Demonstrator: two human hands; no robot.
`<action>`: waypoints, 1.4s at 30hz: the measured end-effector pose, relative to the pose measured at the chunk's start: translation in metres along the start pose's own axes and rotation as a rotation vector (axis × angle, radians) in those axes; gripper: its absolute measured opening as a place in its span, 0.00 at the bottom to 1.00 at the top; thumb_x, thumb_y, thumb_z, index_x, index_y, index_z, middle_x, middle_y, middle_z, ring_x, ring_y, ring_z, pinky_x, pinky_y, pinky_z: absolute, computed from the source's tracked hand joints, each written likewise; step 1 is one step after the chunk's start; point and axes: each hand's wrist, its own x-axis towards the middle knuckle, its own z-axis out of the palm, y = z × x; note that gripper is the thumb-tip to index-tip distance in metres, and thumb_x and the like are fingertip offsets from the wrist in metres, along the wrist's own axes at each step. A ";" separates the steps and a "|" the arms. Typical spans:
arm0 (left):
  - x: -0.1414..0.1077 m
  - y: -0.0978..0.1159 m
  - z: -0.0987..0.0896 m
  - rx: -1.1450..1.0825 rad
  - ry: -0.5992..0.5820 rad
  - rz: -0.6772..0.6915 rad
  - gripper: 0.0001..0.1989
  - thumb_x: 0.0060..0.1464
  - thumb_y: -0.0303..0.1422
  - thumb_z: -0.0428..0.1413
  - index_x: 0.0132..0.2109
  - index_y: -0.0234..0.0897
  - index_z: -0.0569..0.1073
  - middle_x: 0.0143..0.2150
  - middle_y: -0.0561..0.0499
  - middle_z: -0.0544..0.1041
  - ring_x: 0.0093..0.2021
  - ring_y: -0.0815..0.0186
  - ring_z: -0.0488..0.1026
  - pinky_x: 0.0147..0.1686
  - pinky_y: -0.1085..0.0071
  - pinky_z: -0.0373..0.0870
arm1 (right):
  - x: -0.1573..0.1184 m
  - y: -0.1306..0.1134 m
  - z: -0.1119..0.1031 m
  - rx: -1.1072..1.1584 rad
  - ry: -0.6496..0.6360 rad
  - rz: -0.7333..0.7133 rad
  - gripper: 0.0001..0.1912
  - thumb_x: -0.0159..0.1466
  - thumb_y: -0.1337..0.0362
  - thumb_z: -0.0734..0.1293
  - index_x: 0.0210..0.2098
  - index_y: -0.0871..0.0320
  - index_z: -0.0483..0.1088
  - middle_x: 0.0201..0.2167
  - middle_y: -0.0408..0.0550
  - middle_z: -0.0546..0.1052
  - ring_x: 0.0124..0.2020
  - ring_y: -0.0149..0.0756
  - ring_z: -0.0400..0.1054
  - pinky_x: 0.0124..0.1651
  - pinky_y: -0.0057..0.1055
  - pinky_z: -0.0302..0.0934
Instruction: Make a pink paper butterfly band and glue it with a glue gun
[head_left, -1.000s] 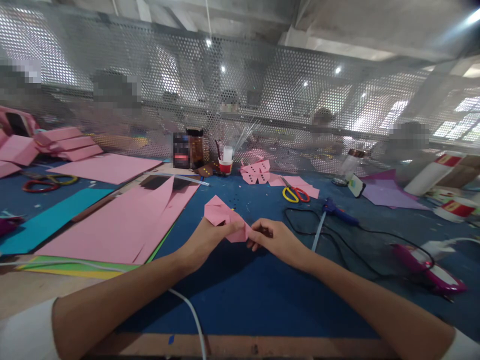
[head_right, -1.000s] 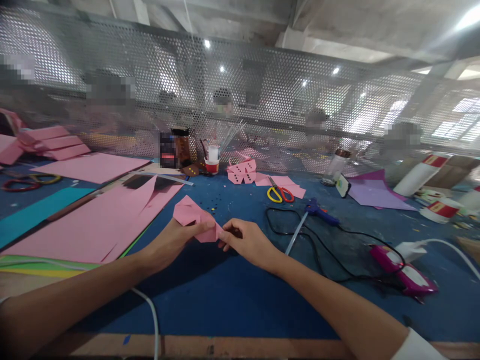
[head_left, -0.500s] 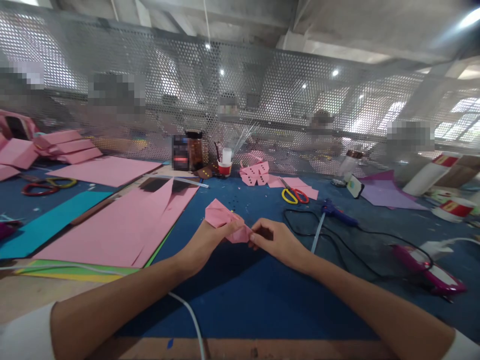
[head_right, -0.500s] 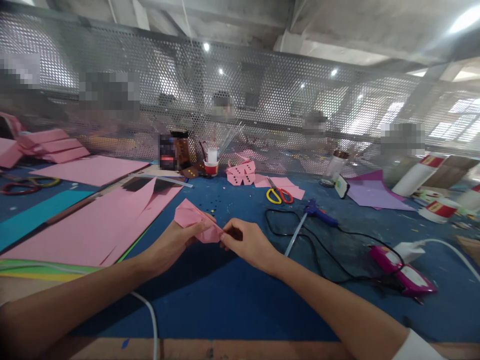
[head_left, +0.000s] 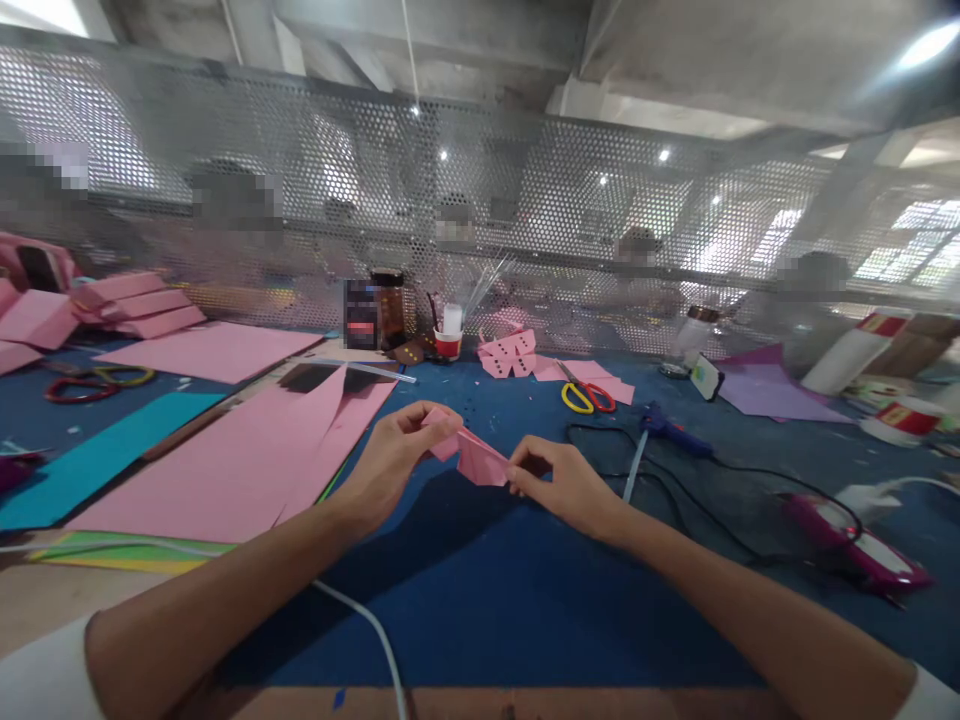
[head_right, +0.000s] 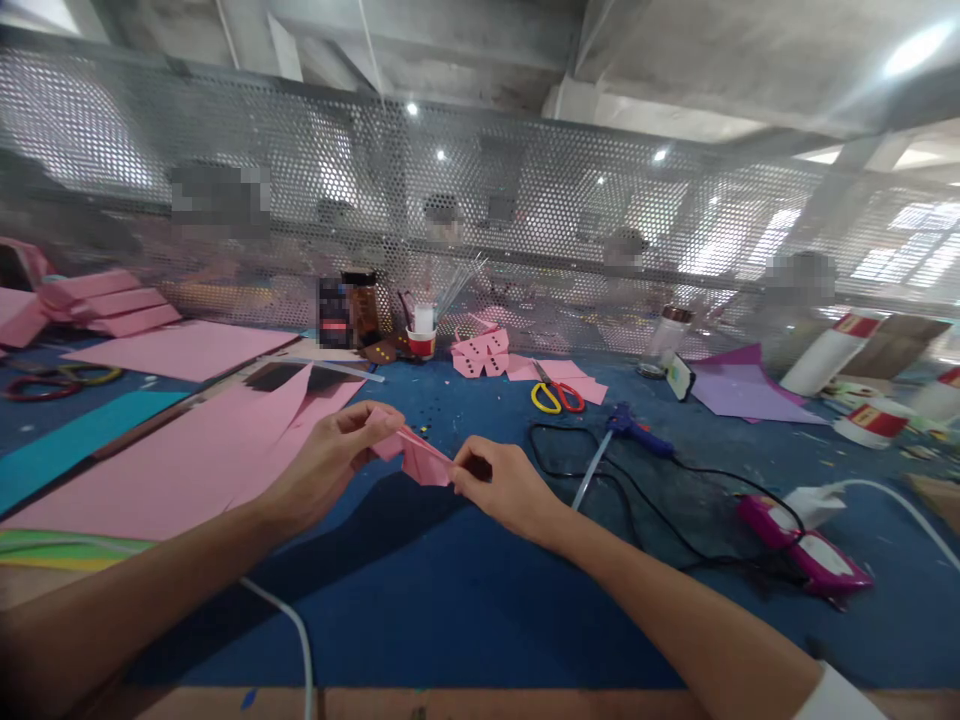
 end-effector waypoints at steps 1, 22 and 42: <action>0.001 0.001 -0.001 0.037 -0.004 0.018 0.12 0.54 0.42 0.61 0.36 0.36 0.75 0.33 0.53 0.72 0.31 0.69 0.67 0.32 0.73 0.63 | 0.000 0.001 0.000 -0.002 0.001 0.000 0.06 0.66 0.63 0.64 0.33 0.57 0.70 0.28 0.42 0.77 0.30 0.31 0.70 0.36 0.28 0.63; 0.004 0.000 -0.006 0.389 -0.148 0.167 0.09 0.55 0.37 0.60 0.37 0.36 0.76 0.32 0.52 0.75 0.30 0.69 0.68 0.31 0.72 0.63 | 0.003 0.008 -0.004 0.078 -0.042 0.060 0.09 0.66 0.59 0.64 0.34 0.58 0.71 0.29 0.44 0.77 0.30 0.32 0.72 0.35 0.28 0.64; 0.009 -0.008 -0.006 0.318 -0.195 0.018 0.09 0.51 0.37 0.60 0.34 0.36 0.74 0.33 0.51 0.76 0.33 0.66 0.72 0.33 0.71 0.67 | 0.006 0.015 -0.008 0.071 0.070 0.049 0.10 0.68 0.58 0.63 0.36 0.58 0.70 0.27 0.43 0.76 0.31 0.33 0.72 0.37 0.29 0.63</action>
